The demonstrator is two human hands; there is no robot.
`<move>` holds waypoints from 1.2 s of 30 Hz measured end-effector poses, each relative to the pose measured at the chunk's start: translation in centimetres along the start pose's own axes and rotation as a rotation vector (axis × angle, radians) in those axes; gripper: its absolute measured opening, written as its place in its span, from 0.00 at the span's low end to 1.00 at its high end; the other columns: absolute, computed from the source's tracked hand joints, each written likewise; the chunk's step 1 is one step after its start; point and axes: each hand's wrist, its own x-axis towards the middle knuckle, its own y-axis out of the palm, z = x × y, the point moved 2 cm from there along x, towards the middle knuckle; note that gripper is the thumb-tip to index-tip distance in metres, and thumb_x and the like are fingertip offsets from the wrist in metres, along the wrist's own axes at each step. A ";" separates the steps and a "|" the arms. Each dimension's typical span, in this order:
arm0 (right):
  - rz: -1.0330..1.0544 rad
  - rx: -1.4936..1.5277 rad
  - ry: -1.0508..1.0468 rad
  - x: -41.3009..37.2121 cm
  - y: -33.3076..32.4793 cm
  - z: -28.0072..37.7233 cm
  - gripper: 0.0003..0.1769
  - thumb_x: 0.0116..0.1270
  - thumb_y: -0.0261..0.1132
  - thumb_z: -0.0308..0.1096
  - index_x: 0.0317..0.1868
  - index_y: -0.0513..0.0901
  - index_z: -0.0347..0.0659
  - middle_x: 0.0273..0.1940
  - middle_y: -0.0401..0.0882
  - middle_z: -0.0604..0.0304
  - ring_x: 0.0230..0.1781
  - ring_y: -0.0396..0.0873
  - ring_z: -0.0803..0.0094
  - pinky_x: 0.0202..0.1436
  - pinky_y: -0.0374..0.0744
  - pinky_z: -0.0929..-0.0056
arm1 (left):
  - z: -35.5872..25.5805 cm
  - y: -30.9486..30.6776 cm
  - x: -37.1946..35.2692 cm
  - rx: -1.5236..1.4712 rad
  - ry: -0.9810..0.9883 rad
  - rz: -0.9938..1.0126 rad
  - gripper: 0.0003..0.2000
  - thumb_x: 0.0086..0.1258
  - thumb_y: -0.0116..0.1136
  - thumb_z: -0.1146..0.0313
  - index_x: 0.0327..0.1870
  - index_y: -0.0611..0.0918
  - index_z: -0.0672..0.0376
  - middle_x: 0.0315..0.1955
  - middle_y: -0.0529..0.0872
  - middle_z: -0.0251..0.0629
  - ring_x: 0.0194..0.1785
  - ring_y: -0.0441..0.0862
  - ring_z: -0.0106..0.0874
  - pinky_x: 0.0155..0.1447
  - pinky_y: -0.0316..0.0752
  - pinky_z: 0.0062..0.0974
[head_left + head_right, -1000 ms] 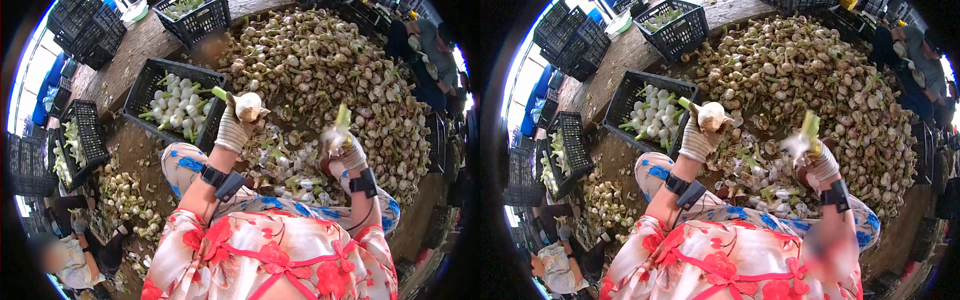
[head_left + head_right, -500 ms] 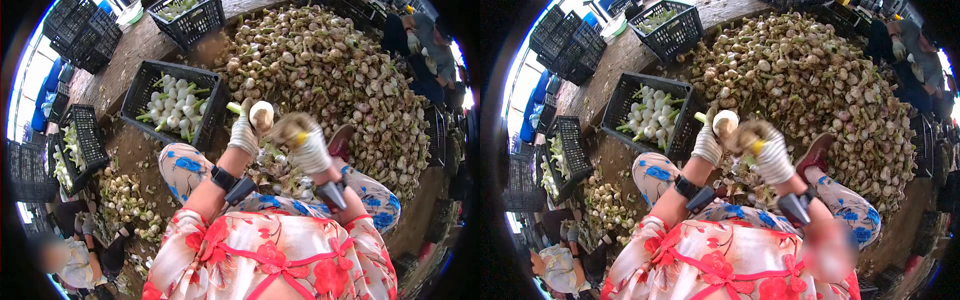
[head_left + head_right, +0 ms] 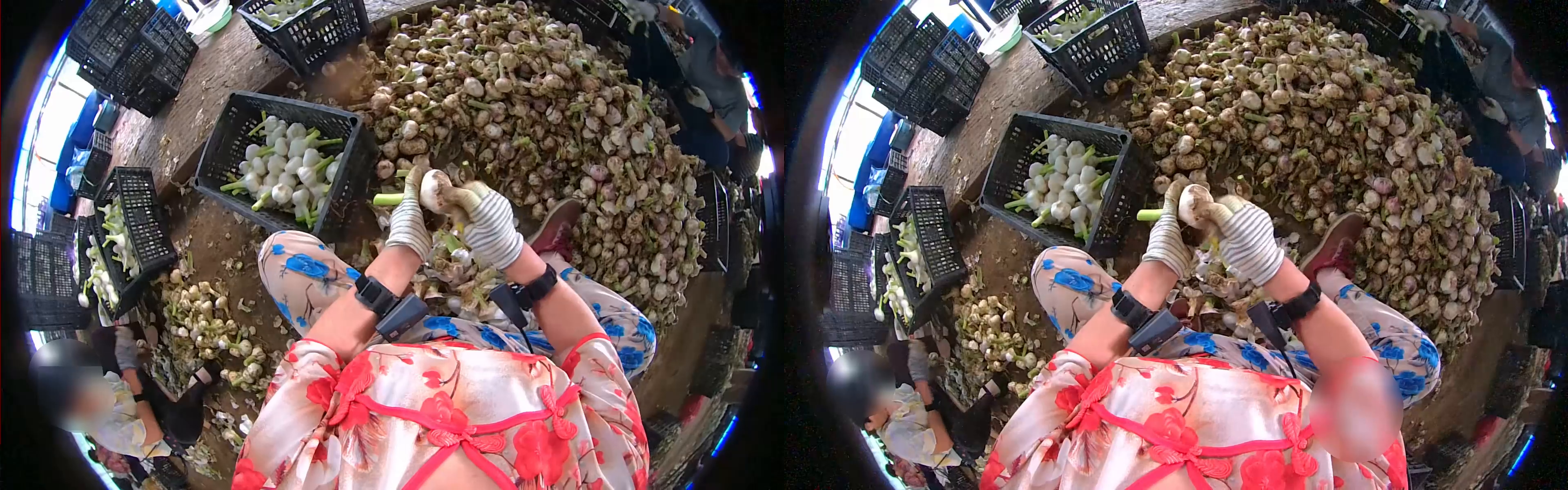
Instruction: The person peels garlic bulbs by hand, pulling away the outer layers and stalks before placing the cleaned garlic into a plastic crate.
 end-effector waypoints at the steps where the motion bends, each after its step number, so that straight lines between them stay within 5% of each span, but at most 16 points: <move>1: -0.111 0.149 0.044 0.5 -0.6 0.0 0.11 0.50 0.62 0.23 0.36 0.75 0.40 0.31 0.78 0.55 0.28 0.76 0.60 0.33 0.76 0.70 | -0.1 -0.2 0.3 -0.001 0.002 -0.001 0.21 0.55 0.62 0.48 0.40 0.79 0.57 0.34 0.83 0.34 0.34 0.81 0.29 0.38 0.80 0.28; 4: -0.553 0.619 0.788 -1.0 -0.3 -6.7 0.05 0.59 0.58 0.25 0.37 0.76 0.38 0.30 0.79 0.58 0.29 0.75 0.76 0.35 0.76 0.72 | 0.0 -0.4 0.1 -0.002 0.024 0.094 0.20 0.55 0.62 0.50 0.39 0.79 0.57 0.33 0.82 0.34 0.34 0.80 0.31 0.37 0.80 0.29; 6: -0.209 0.246 0.794 -4.2 0.6 -10.6 0.08 0.59 0.61 0.30 0.37 0.77 0.36 0.30 0.79 0.57 0.30 0.76 0.73 0.36 0.76 0.72 | -0.8 0.7 -0.7 0.032 0.012 0.059 0.15 0.54 0.62 0.49 0.33 0.80 0.49 0.27 0.82 0.29 0.26 0.79 0.26 0.26 0.75 0.25; 7: -0.037 0.358 0.789 -4.3 0.5 -9.5 0.12 0.58 0.62 0.36 0.36 0.78 0.35 0.31 0.80 0.53 0.30 0.77 0.67 0.37 0.75 0.71 | -0.8 0.5 0.2 -0.010 0.044 0.013 0.16 0.53 0.62 0.49 0.33 0.80 0.50 0.28 0.82 0.29 0.27 0.80 0.27 0.26 0.76 0.26; 8: 0.210 0.114 0.832 -4.6 0.2 -8.8 0.14 0.59 0.61 0.39 0.35 0.80 0.34 0.32 0.79 0.49 0.31 0.78 0.61 0.38 0.75 0.69 | -0.5 -0.3 1.1 -0.015 0.037 0.006 0.16 0.53 0.62 0.49 0.33 0.80 0.50 0.28 0.82 0.29 0.27 0.80 0.27 0.26 0.76 0.26; 10: 0.295 0.043 0.782 -4.6 0.2 -7.3 0.15 0.59 0.60 0.40 0.36 0.80 0.34 0.35 0.79 0.47 0.33 0.78 0.57 0.40 0.74 0.69 | -1.0 -1.0 1.3 0.003 0.027 0.063 0.13 0.59 0.60 0.57 0.37 0.77 0.56 0.32 0.82 0.36 0.32 0.81 0.32 0.36 0.80 0.31; 12: 0.051 0.200 0.451 -4.4 1.3 -6.4 0.14 0.59 0.60 0.37 0.38 0.79 0.34 0.37 0.79 0.48 0.35 0.78 0.59 0.41 0.75 0.70 | -1.4 -0.7 0.6 -0.040 0.058 -0.036 0.13 0.59 0.60 0.57 0.38 0.78 0.54 0.32 0.82 0.35 0.32 0.81 0.33 0.37 0.81 0.32; 14: 0.099 0.487 0.679 -3.9 1.6 -5.5 0.12 0.56 0.61 0.27 0.41 0.78 0.33 0.37 0.81 0.54 0.39 0.78 0.71 0.44 0.74 0.75 | -2.0 -2.2 2.7 -0.074 0.201 -0.013 0.16 0.57 0.61 0.52 0.40 0.78 0.52 0.33 0.82 0.34 0.32 0.81 0.32 0.36 0.81 0.33; 20: 0.199 0.652 0.887 -4.9 2.5 -7.1 0.11 0.59 0.62 0.32 0.40 0.79 0.34 0.32 0.80 0.61 0.31 0.73 0.77 0.38 0.73 0.77 | -12.5 -4.2 -1.8 -0.415 0.468 0.007 0.24 0.56 0.55 0.40 0.33 0.73 0.55 0.25 0.77 0.35 0.31 0.76 0.33 0.37 0.76 0.39; 22: 0.215 0.667 1.084 -4.9 2.5 -7.0 0.11 0.61 0.61 0.35 0.38 0.80 0.35 0.28 0.78 0.65 0.27 0.72 0.78 0.32 0.73 0.76 | -11.3 -4.1 -1.1 -0.341 0.345 0.166 0.20 0.59 0.55 0.44 0.28 0.72 0.54 0.24 0.77 0.35 0.29 0.74 0.33 0.35 0.75 0.39; 23: 0.212 0.536 0.915 -6.8 4.1 -10.2 0.12 0.61 0.60 0.36 0.36 0.80 0.34 0.25 0.79 0.61 0.24 0.72 0.72 0.30 0.72 0.72 | -9.9 -3.4 -0.8 -0.335 0.299 0.014 0.16 0.63 0.53 0.50 0.25 0.73 0.53 0.23 0.77 0.35 0.28 0.74 0.33 0.32 0.74 0.36; 24: 0.194 0.519 0.951 -7.7 4.3 -10.8 0.12 0.61 0.60 0.36 0.36 0.80 0.34 0.25 0.79 0.61 0.24 0.72 0.72 0.30 0.72 0.72 | -8.5 -4.1 0.8 -0.317 0.231 0.222 0.09 0.65 0.53 0.60 0.28 0.75 0.53 0.24 0.79 0.35 0.26 0.75 0.32 0.31 0.74 0.34; 27: 0.278 0.215 0.853 -10.9 4.3 -14.0 0.16 0.57 0.62 0.39 0.36 0.79 0.32 0.29 0.80 0.49 0.27 0.75 0.61 0.34 0.73 0.68 | -4.6 -2.9 1.3 -0.143 0.211 0.084 0.02 0.64 0.53 0.73 0.35 0.78 0.55 0.25 0.80 0.34 0.22 0.74 0.28 0.28 0.74 0.28; 30: 0.433 0.087 1.018 -14.0 4.1 -17.1 0.22 0.55 0.63 0.42 0.43 0.78 0.32 0.37 0.79 0.43 0.38 0.78 0.54 0.41 0.74 0.66 | -2.9 -1.7 1.3 -0.033 0.150 0.248 0.02 0.64 0.53 0.72 0.35 0.77 0.55 0.23 0.78 0.31 0.20 0.72 0.23 0.23 0.71 0.23; 34: 0.503 0.031 1.218 -16.1 5.1 -19.7 0.28 0.55 0.61 0.45 0.51 0.74 0.35 0.48 0.75 0.42 0.51 0.72 0.50 0.51 0.71 0.63 | -1.5 -0.9 2.0 0.215 0.088 0.144 0.03 0.63 0.53 0.72 0.36 0.77 0.54 0.21 0.77 0.30 0.18 0.71 0.20 0.21 0.69 0.22; 36: 0.514 -0.094 0.967 -15.4 6.7 -20.1 0.27 0.55 0.63 0.44 0.50 0.75 0.34 0.41 0.79 0.44 0.43 0.78 0.56 0.46 0.74 0.67 | -0.8 -1.0 2.6 0.261 0.003 0.023 0.03 0.60 0.56 0.71 0.33 0.78 0.58 0.16 0.74 0.28 0.15 0.66 0.20 0.17 0.63 0.19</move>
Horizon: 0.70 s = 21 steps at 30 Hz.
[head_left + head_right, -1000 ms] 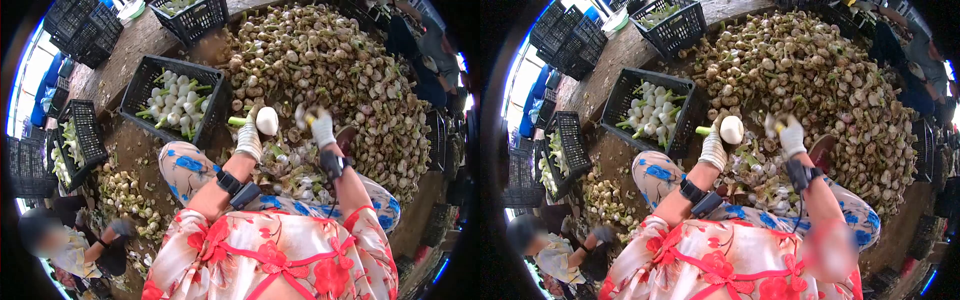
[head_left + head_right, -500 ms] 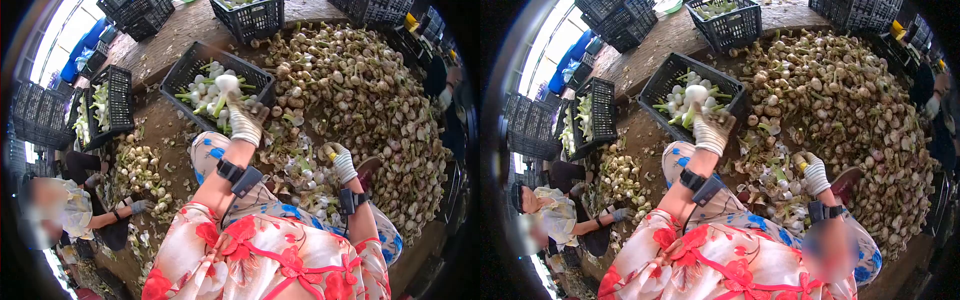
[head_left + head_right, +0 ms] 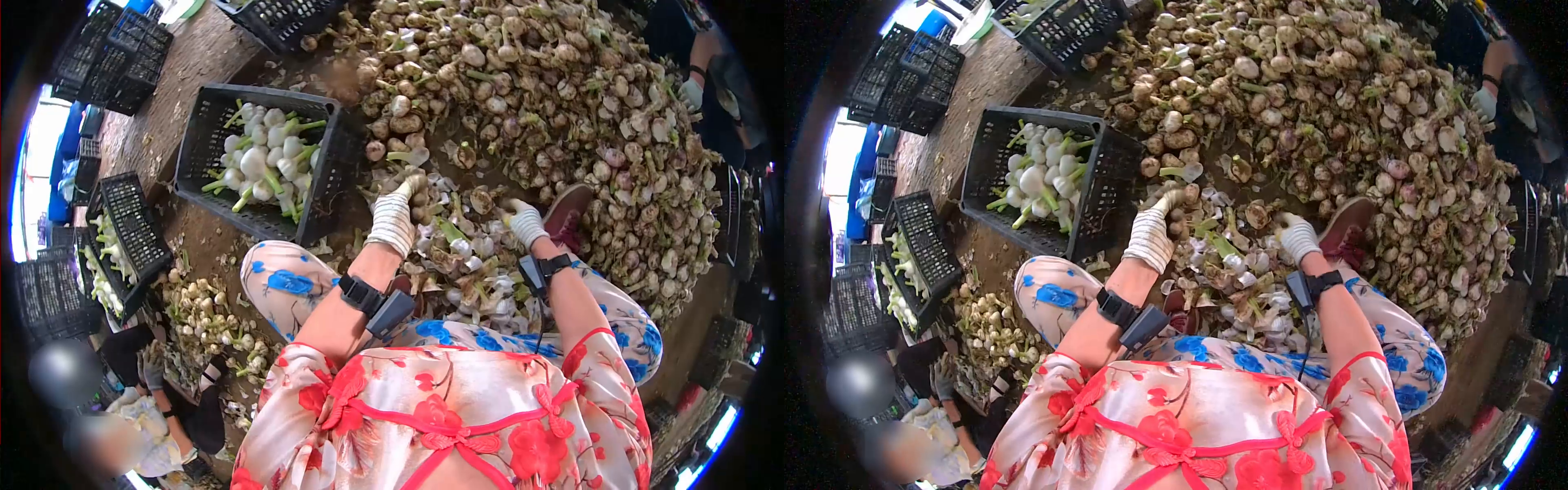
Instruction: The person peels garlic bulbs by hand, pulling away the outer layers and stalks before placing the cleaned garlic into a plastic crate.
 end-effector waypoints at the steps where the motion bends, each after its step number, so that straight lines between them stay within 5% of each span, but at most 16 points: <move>1: -0.019 0.048 -0.019 0.6 0.7 0.7 0.31 0.53 0.63 0.47 0.54 0.71 0.36 0.45 0.77 0.42 0.45 0.76 0.51 0.48 0.74 0.65 | 0.5 -0.2 0.7 0.127 0.022 -0.032 0.08 0.59 0.57 0.71 0.39 0.78 0.58 0.18 0.76 0.28 0.17 0.69 0.20 0.18 0.66 0.20; 4: 0.083 0.126 0.123 1.3 1.0 4.5 0.32 0.54 0.59 0.45 0.58 0.68 0.40 0.51 0.72 0.42 0.53 0.71 0.52 0.55 0.70 0.62 | 2.3 -0.3 1.6 0.226 -0.009 0.092 0.17 0.59 0.56 0.75 0.51 0.73 0.56 0.29 0.78 0.34 0.28 0.76 0.25 0.25 0.75 0.24; 5: 0.078 0.078 0.181 2.2 2.6 4.1 0.32 0.55 0.60 0.45 0.59 0.67 0.40 0.50 0.74 0.42 0.51 0.73 0.52 0.52 0.72 0.61 | 2.7 -0.7 1.9 0.286 -0.161 0.109 0.22 0.59 0.56 0.75 0.56 0.70 0.56 0.36 0.79 0.36 0.33 0.78 0.28 0.30 0.78 0.26; 10: 0.072 0.296 0.222 3.6 3.2 4.7 0.30 0.55 0.63 0.38 0.58 0.68 0.38 0.42 0.78 0.45 0.42 0.77 0.56 0.44 0.76 0.65 | 4.4 -0.7 2.7 0.417 -0.253 0.040 0.27 0.61 0.57 0.66 0.61 0.63 0.48 0.45 0.77 0.34 0.38 0.77 0.29 0.31 0.77 0.26; 13: -0.039 0.448 -0.113 -1.1 -1.3 12.2 0.29 0.52 0.65 0.33 0.55 0.69 0.36 0.40 0.77 0.48 0.40 0.77 0.61 0.45 0.76 0.68 | 3.8 0.9 2.6 0.466 -0.209 0.027 0.26 0.62 0.55 0.55 0.61 0.64 0.47 0.42 0.79 0.33 0.37 0.77 0.29 0.29 0.76 0.25; 14: -0.078 0.497 -0.231 -2.6 -2.4 14.2 0.28 0.51 0.66 0.31 0.54 0.70 0.35 0.39 0.77 0.49 0.39 0.77 0.62 0.45 0.76 0.69 | 3.9 0.9 2.5 0.385 -0.265 0.043 0.30 0.60 0.58 0.53 0.62 0.64 0.48 0.54 0.72 0.37 0.41 0.77 0.30 0.38 0.77 0.28; 15: -0.175 0.461 -0.353 -3.7 -3.2 15.4 0.27 0.50 0.67 0.31 0.52 0.70 0.35 0.41 0.76 0.52 0.39 0.77 0.65 0.44 0.76 0.73 | 4.3 0.4 3.5 0.270 -0.096 0.025 0.25 0.60 0.57 0.57 0.59 0.67 0.51 0.50 0.75 0.36 0.40 0.78 0.29 0.40 0.76 0.27; 16: -0.094 0.746 -0.366 -4.6 -4.5 16.5 0.26 0.54 0.66 0.33 0.52 0.70 0.35 0.41 0.76 0.56 0.40 0.77 0.69 0.44 0.76 0.75 | 3.9 0.6 3.7 0.152 0.076 0.009 0.21 0.61 0.56 0.61 0.56 0.70 0.53 0.46 0.78 0.36 0.39 0.78 0.28 0.41 0.76 0.25; 18: 0.165 1.369 -0.083 -4.1 -5.7 15.7 0.27 0.59 0.64 0.42 0.55 0.70 0.37 0.44 0.76 0.58 0.43 0.74 0.75 0.45 0.75 0.79 | 1.9 0.5 3.0 -0.013 0.100 0.144 0.11 0.60 0.53 0.71 0.45 0.78 0.58 0.36 0.81 0.34 0.39 0.78 0.27 0.46 0.74 0.24; 19: 0.150 1.359 -0.068 -4.9 -7.5 16.4 0.23 0.62 0.60 0.47 0.50 0.73 0.37 0.38 0.77 0.63 0.35 0.73 0.83 0.36 0.74 0.84 | 1.3 0.1 2.4 0.084 0.170 0.171 0.13 0.61 0.54 0.71 0.47 0.76 0.58 0.39 0.80 0.34 0.41 0.77 0.27 0.48 0.73 0.24; 20: -0.027 1.205 -0.226 -3.5 -6.3 15.6 0.21 0.62 0.61 0.45 0.44 0.77 0.34 0.35 0.78 0.62 0.30 0.71 0.80 0.36 0.73 0.79 | 1.1 -0.2 1.8 0.183 0.239 0.195 0.15 0.61 0.55 0.71 0.50 0.74 0.59 0.42 0.79 0.35 0.43 0.76 0.27 0.49 0.73 0.24; 21: 0.020 1.108 -0.188 -3.5 -6.0 15.5 0.21 0.62 0.61 0.46 0.42 0.78 0.33 0.34 0.78 0.63 0.30 0.70 0.80 0.36 0.72 0.79 | 1.5 0.2 1.2 0.183 0.360 0.275 0.18 0.61 0.56 0.70 0.53 0.71 0.60 0.44 0.76 0.36 0.45 0.74 0.27 0.51 0.72 0.24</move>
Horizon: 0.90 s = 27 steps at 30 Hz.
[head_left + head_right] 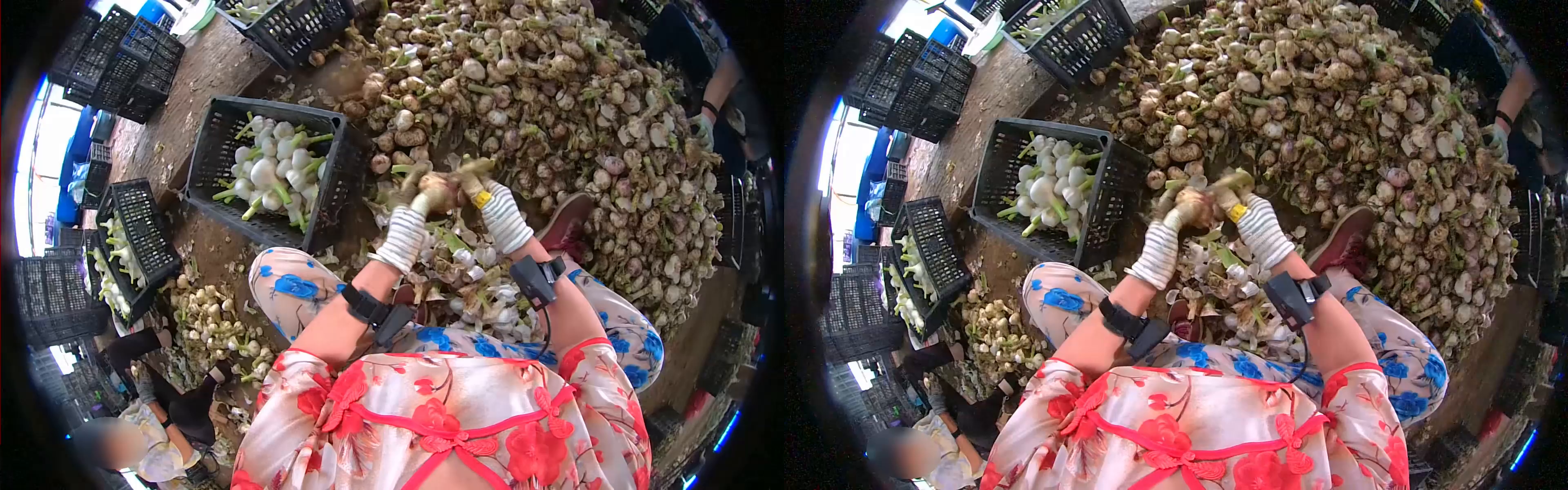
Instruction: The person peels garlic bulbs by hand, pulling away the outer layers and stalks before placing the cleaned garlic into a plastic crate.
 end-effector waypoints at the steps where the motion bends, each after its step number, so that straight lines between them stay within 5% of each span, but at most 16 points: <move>1: 0.025 -0.094 0.057 -0.2 0.3 0.5 0.21 0.63 0.60 0.46 0.40 0.79 0.33 0.33 0.78 0.64 0.30 0.68 0.81 0.36 0.72 0.79 | -0.5 1.5 -0.9 0.004 0.130 0.069 0.21 0.62 0.57 0.70 0.56 0.68 0.61 0.47 0.74 0.36 0.48 0.72 0.27 0.52 0.71 0.24; 2: -0.005 -0.034 -0.100 -0.7 0.8 1.3 0.21 0.63 0.60 0.46 0.39 0.79 0.32 0.30 0.77 0.64 0.31 0.67 0.81 0.35 0.72 0.78 | -1.1 2.4 -2.2 0.253 0.248 0.033 0.25 0.63 0.57 0.69 0.60 0.62 0.60 0.51 0.70 0.37 0.52 0.69 0.28 0.55 0.69 0.25; 6: 0.054 -0.104 -0.170 -3.2 1.1 3.8 0.20 0.63 0.60 0.44 0.40 0.79 0.32 0.30 0.77 0.65 0.30 0.68 0.81 0.34 0.71 0.79 | -1.6 2.0 -3.9 0.044 0.136 0.089 0.23 0.64 0.56 0.66 0.58 0.65 0.59 0.46 0.74 0.35 0.44 0.76 0.28 0.46 0.75 0.28; 8: 0.066 -0.075 -0.126 -4.3 0.8 4.4 0.20 0.63 0.60 0.44 0.41 0.78 0.32 0.30 0.77 0.65 0.30 0.68 0.81 0.34 0.72 0.78 | -0.7 1.6 -3.6 -0.121 -0.106 0.151 0.20 0.66 0.51 0.57 0.53 0.71 0.58 0.43 0.77 0.36 0.42 0.78 0.31 0.39 0.78 0.32; 11: 0.080 -0.044 -0.082 -5.2 0.4 4.8 0.18 0.63 0.60 0.41 0.42 0.78 0.32 0.30 0.76 0.67 0.29 0.67 0.83 0.33 0.72 0.80 | -3.3 3.4 -5.2 -0.202 -0.217 0.243 0.20 0.67 0.45 0.52 0.51 0.72 0.57 0.40 0.79 0.36 0.39 0.79 0.32 0.37 0.77 0.31; 14: 0.040 -0.143 -0.282 -5.6 0.7 4.7 0.14 0.63 0.60 0.37 0.42 0.79 0.34 0.27 0.76 0.69 0.25 0.66 0.86 0.27 0.69 0.83 | -1.8 2.5 -3.8 -0.406 -0.352 0.280 0.22 0.67 0.44 0.50 0.52 0.72 0.57 0.46 0.78 0.38 0.45 0.79 0.32 0.48 0.75 0.34; 15: 0.008 -0.126 -0.095 -6.2 0.9 5.4 0.13 0.64 0.59 0.37 0.42 0.78 0.34 0.26 0.76 0.68 0.22 0.67 0.86 0.23 0.69 0.83 | -2.1 2.6 -3.8 -0.425 -0.395 0.332 0.22 0.66 0.47 0.50 0.53 0.72 0.57 0.46 0.78 0.38 0.46 0.78 0.31 0.50 0.75 0.34; 17: -0.019 0.095 0.061 -6.0 0.9 5.0 0.12 0.64 0.58 0.36 0.41 0.78 0.35 0.25 0.76 0.67 0.17 0.67 0.85 0.18 0.67 0.83 | -2.6 2.5 -4.3 -0.127 -0.216 0.294 0.26 0.61 0.58 0.57 0.58 0.68 0.58 0.46 0.77 0.35 0.48 0.76 0.31 0.53 0.73 0.33; 18: -0.013 0.094 0.058 -5.7 1.0 4.8 0.12 0.64 0.58 0.36 0.41 0.78 0.35 0.25 0.76 0.67 0.17 0.67 0.85 0.18 0.67 0.83 | -2.8 2.4 -5.0 -0.018 -0.022 0.379 0.32 0.55 0.64 0.68 0.62 0.63 0.57 0.47 0.76 0.35 0.52 0.72 0.30 0.54 0.72 0.30; 19: -0.022 0.075 -0.003 -5.6 1.2 4.4 0.11 0.64 0.58 0.35 0.40 0.78 0.35 0.24 0.75 0.67 0.16 0.68 0.84 0.16 0.66 0.83 | -2.5 3.6 -4.6 0.169 0.327 0.122 0.36 0.53 0.64 0.77 0.63 0.58 0.56 0.42 0.77 0.34 0.40 0.77 0.28 0.50 0.73 0.22; 21: -0.018 -0.002 -0.068 -6.5 1.5 5.2 0.10 0.63 0.56 0.32 0.40 0.77 0.34 0.24 0.76 0.65 0.17 0.71 0.80 0.18 0.69 0.79 | -3.6 3.4 -5.2 0.210 0.482 0.135 0.36 0.54 0.64 0.76 0.63 0.57 0.56 0.41 0.77 0.34 0.40 0.76 0.25 0.46 0.75 0.22; 22: -0.043 -0.273 -0.301 -6.1 1.5 5.2 0.10 0.63 0.56 0.31 0.41 0.77 0.33 0.26 0.78 0.63 0.20 0.73 0.78 0.21 0.71 0.77 | -4.2 3.7 -5.6 -0.025 0.271 0.141 0.28 0.57 0.63 0.70 0.58 0.64 0.55 0.36 0.78 0.32 0.35 0.77 0.23 0.38 0.77 0.20; 23: -0.069 -0.546 -0.536 -5.8 1.5 5.2 0.10 0.63 0.56 0.29 0.42 0.76 0.32 0.27 0.79 0.62 0.23 0.75 0.76 0.25 0.73 0.75 | -4.8 3.7 -5.8 -0.026 0.273 0.143 0.28 0.57 0.63 0.70 0.58 0.64 0.55 0.36 0.78 0.32 0.35 0.77 0.23 0.38 0.77 0.20; 25: -0.077 -0.787 -0.621 -5.3 0.9 6.1 0.11 0.62 0.57 0.28 0.43 0.75 0.31 0.30 0.79 0.59 0.27 0.75 0.76 0.30 0.74 0.76 | -4.8 3.6 -6.0 -0.276 -0.177 0.155 0.23 0.58 0.60 0.55 0.51 0.71 0.58 0.36 0.79 0.36 0.30 0.78 0.26 0.25 0.76 0.21; 26: -0.075 -1.029 -0.701 -5.2 0.9 6.4 0.12 0.62 0.57 0.27 0.45 0.75 0.30 0.32 0.80 0.57 0.31 0.75 0.76 0.35 0.75 0.76 | -4.8 3.6 -5.9 -0.279 -0.241 0.222 0.26 0.58 0.55 0.45 0.48 0.73 0.57 0.33 0.80 0.36 0.26 0.77 0.27 0.23 0.73 0.20; 27: -0.076 -1.029 -0.701 -5.1 1.0 6.2 0.12 0.62 0.57 0.27 0.45 0.75 0.30 0.32 0.80 0.57 0.31 0.75 0.76 0.35 0.75 0.76 | -5.0 3.3 -5.6 -0.279 -0.241 0.223 0.26 0.58 0.55 0.45 0.48 0.73 0.57 0.33 0.80 0.36 0.26 0.77 0.27 0.23 0.73 0.20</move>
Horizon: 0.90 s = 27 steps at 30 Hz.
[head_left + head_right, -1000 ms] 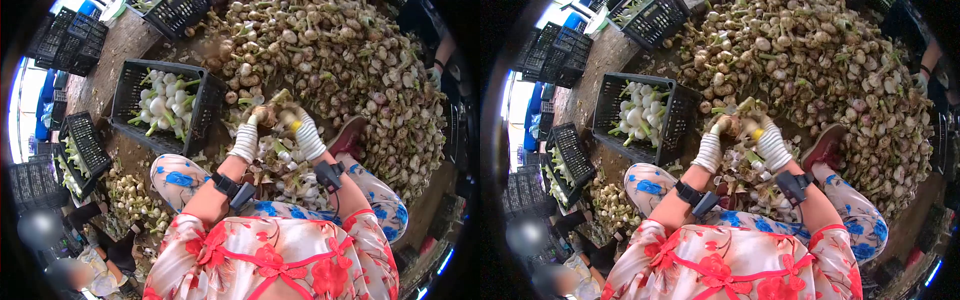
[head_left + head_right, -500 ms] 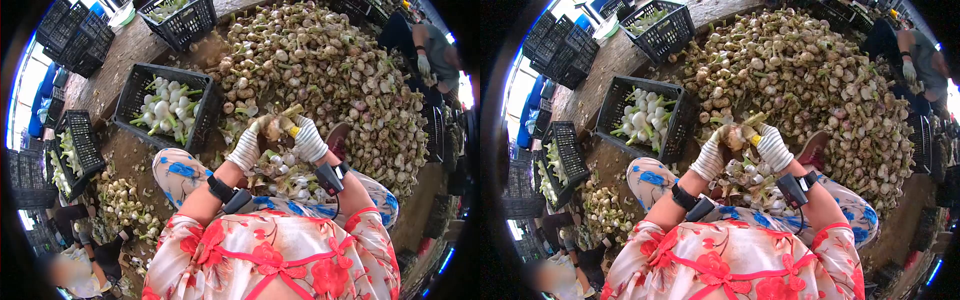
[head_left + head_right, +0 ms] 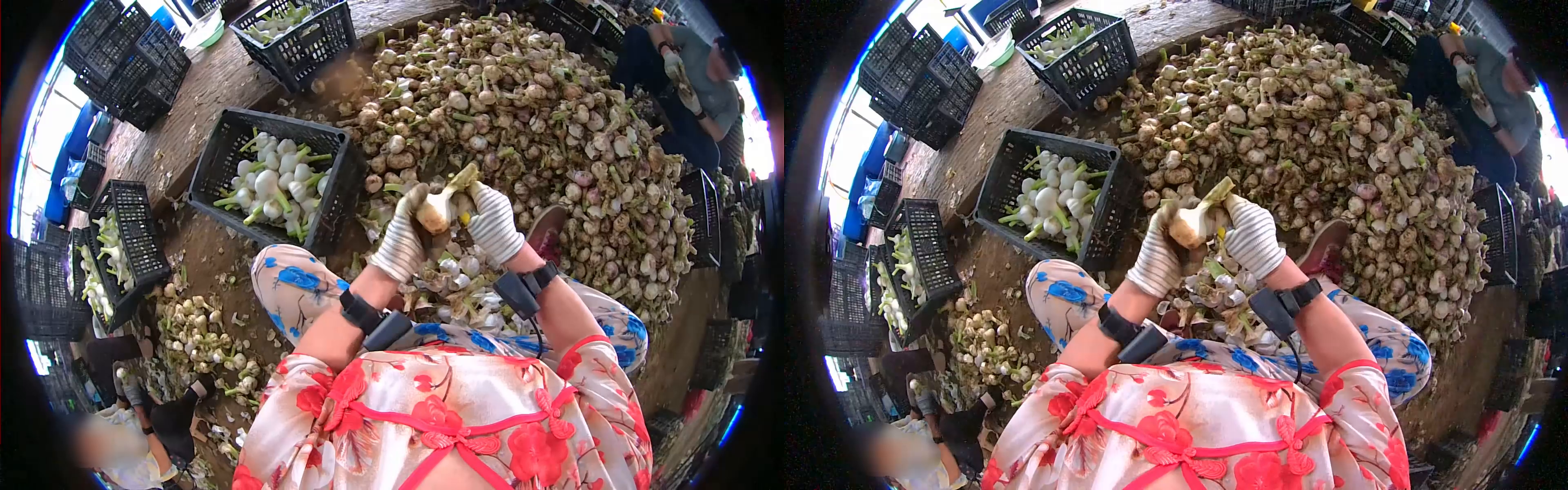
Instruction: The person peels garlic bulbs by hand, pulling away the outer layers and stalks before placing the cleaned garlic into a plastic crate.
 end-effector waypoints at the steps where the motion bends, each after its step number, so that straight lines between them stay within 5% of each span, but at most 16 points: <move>1: -0.044 0.339 0.159 -0.2 0.6 -0.2 0.13 0.62 0.57 0.27 0.46 0.74 0.29 0.34 0.80 0.56 0.32 0.74 0.77 0.37 0.74 0.77 | -0.1 -0.2 0.2 -0.110 -0.102 0.068 0.27 0.57 0.56 0.44 0.48 0.73 0.57 0.33 0.80 0.36 0.27 0.77 0.27 0.24 0.74 0.20; 2: -0.087 0.675 0.316 -0.3 1.1 -0.2 0.13 0.62 0.57 0.27 0.47 0.74 0.29 0.37 0.80 0.56 0.34 0.74 0.77 0.39 0.74 0.79 | -0.1 -0.4 0.4 -0.222 -0.200 0.137 0.27 0.57 0.56 0.43 0.48 0.74 0.57 0.33 0.80 0.36 0.27 0.77 0.26 0.25 0.74 0.20; 3: -0.043 0.880 0.444 -0.5 0.7 0.6 0.15 0.63 0.57 0.27 0.49 0.73 0.28 0.39 0.78 0.58 0.36 0.72 0.79 0.42 0.73 0.80 | -0.5 -0.2 0.4 -0.095 -0.071 0.168 0.29 0.55 0.57 0.42 0.49 0.73 0.57 0.34 0.80 0.36 0.30 0.78 0.28 0.30 0.76 0.22; 6: -0.018 1.097 0.561 -1.1 1.1 0.4 0.16 0.63 0.58 0.28 0.50 0.72 0.30 0.40 0.76 0.62 0.37 0.71 0.80 0.42 0.72 0.82 | -0.8 0.2 -0.2 0.075 -0.023 0.144 0.31 0.53 0.58 0.41 0.51 0.72 0.56 0.37 0.80 0.37 0.34 0.79 0.30 0.36 0.78 0.24; 7: 0.007 1.148 0.623 -1.1 0.9 0.6 0.16 0.63 0.59 0.30 0.50 0.72 0.31 0.39 0.76 0.63 0.38 0.71 0.81 0.42 0.72 0.83 | -1.0 0.4 -0.2 0.141 0.070 0.044 0.31 0.52 0.64 0.49 0.54 0.68 0.55 0.41 0.78 0.37 0.40 0.78 0.28 0.40 0.78 0.25; 8: -0.062 1.189 0.581 -0.9 1.9 0.2 0.15 0.62 0.60 0.31 0.47 0.73 0.33 0.39 0.75 0.64 0.38 0.71 0.81 0.42 0.72 0.82 | -0.5 1.1 -0.6 0.434 0.198 -0.141 0.36 0.48 0.69 0.60 0.58 0.63 0.55 0.46 0.75 0.39 0.46 0.74 0.27 0.46 0.76 0.25; 10: -0.071 1.213 0.499 -0.3 1.1 2.1 0.14 0.62 0.61 0.31 0.46 0.73 0.35 0.39 0.76 0.64 0.39 0.72 0.79 0.43 0.73 0.80 | 0.7 -0.6 0.5 0.944 0.858 -0.180 0.38 0.46 0.69 0.70 0.60 0.60 0.57 0.48 0.72 0.41 0.50 0.71 0.29 0.52 0.71 0.27; 11: -0.105 1.305 0.485 -0.1 1.6 2.2 0.13 0.61 0.61 0.30 0.46 0.73 0.37 0.40 0.76 0.63 0.40 0.73 0.77 0.45 0.73 0.79 | 1.1 -1.1 1.2 0.778 0.787 -0.158 0.38 0.46 0.67 0.71 0.60 0.60 0.58 0.49 0.70 0.41 0.50 0.70 0.32 0.55 0.68 0.28; 14: -0.022 1.304 0.536 -0.3 2.3 1.3 0.13 0.61 0.62 0.29 0.46 0.74 0.38 0.39 0.76 0.64 0.38 0.74 0.77 0.44 0.75 0.79 | -0.5 -0.4 -0.2 0.901 0.596 -0.106 0.36 0.50 0.65 0.73 0.61 0.58 0.58 0.43 0.73 0.37 0.46 0.71 0.26 0.58 0.65 0.24; 16: 0.028 1.123 0.568 -0.8 2.3 1.0 0.09 0.61 0.61 0.28 0.42 0.78 0.37 0.35 0.79 0.64 0.33 0.75 0.77 0.37 0.75 0.79 | -1.0 -1.0 1.9 0.956 0.375 0.089 0.29 0.53 0.62 0.74 0.55 0.62 0.58 0.31 0.75 0.30 0.38 0.72 0.24 0.49 0.71 0.22; 18: 0.069 0.732 0.369 -1.1 1.6 0.6 0.08 0.60 0.61 0.26 0.40 0.79 0.35 0.33 0.80 0.63 0.31 0.75 0.79 0.36 0.75 0.79 | -1.2 -1.2 -0.2 0.468 0.262 -0.008 0.27 0.50 0.64 0.72 0.54 0.68 0.59 0.36 0.77 0.32 0.39 0.74 0.26 0.50 0.72 0.21; 19: 0.088 0.565 0.250 -1.0 0.4 1.2 0.08 0.58 0.60 0.24 0.39 0.79 0.34 0.31 0.81 0.63 0.31 0.76 0.78 0.36 0.75 0.79 | -2.2 -0.8 -1.3 0.302 0.096 0.107 0.24 0.55 0.60 0.65 0.54 0.69 0.58 0.36 0.78 0.34 0.37 0.76 0.26 0.47 0.73 0.18; 22: 0.136 1.493 0.647 -1.4 -0.1 2.5 0.10 0.61 0.62 0.31 0.42 0.77 0.36 0.34 0.80 0.62 0.32 0.78 0.75 0.36 0.76 0.79 | -1.9 -2.3 -1.0 -0.008 -0.171 0.434 0.23 0.60 0.51 0.57 0.52 0.71 0.62 0.39 0.79 0.38 0.41 0.77 0.27 0.45 0.73 0.22; 23: 0.265 1.654 0.700 -1.7 0.3 1.8 0.13 0.62 0.62 0.35 0.44 0.76 0.38 0.35 0.79 0.64 0.31 0.77 0.78 0.33 0.76 0.80 | -1.4 -2.5 -0.6 -0.114 -0.219 0.373 0.22 0.61 0.50 0.54 0.50 0.73 0.62 0.38 0.80 0.40 0.39 0.78 0.27 0.44 0.73 0.23; 26: 0.076 1.588 0.769 -1.2 0.9 1.7 0.14 0.61 0.62 0.38 0.44 0.76 0.39 0.33 0.78 0.66 0.29 0.75 0.80 0.31 0.74 0.82 | -1.2 -3.2 0.9 0.115 -0.108 0.216 0.23 0.61 0.52 0.52 0.50 0.73 0.60 0.38 0.80 0.40 0.39 0.78 0.28 0.44 0.74 0.24; 27: 0.045 1.445 0.802 -1.6 1.6 0.8 0.16 0.60 0.64 0.39 0.44 0.76 0.39 0.31 0.77 0.67 0.28 0.75 0.80 0.30 0.74 0.82 | -2.8 -2.5 -0.2 0.322 -0.220 0.080 0.25 0.60 0.53 0.48 0.51 0.73 0.58 0.39 0.80 0.38 0.40 0.78 0.27 0.42 0.75 0.23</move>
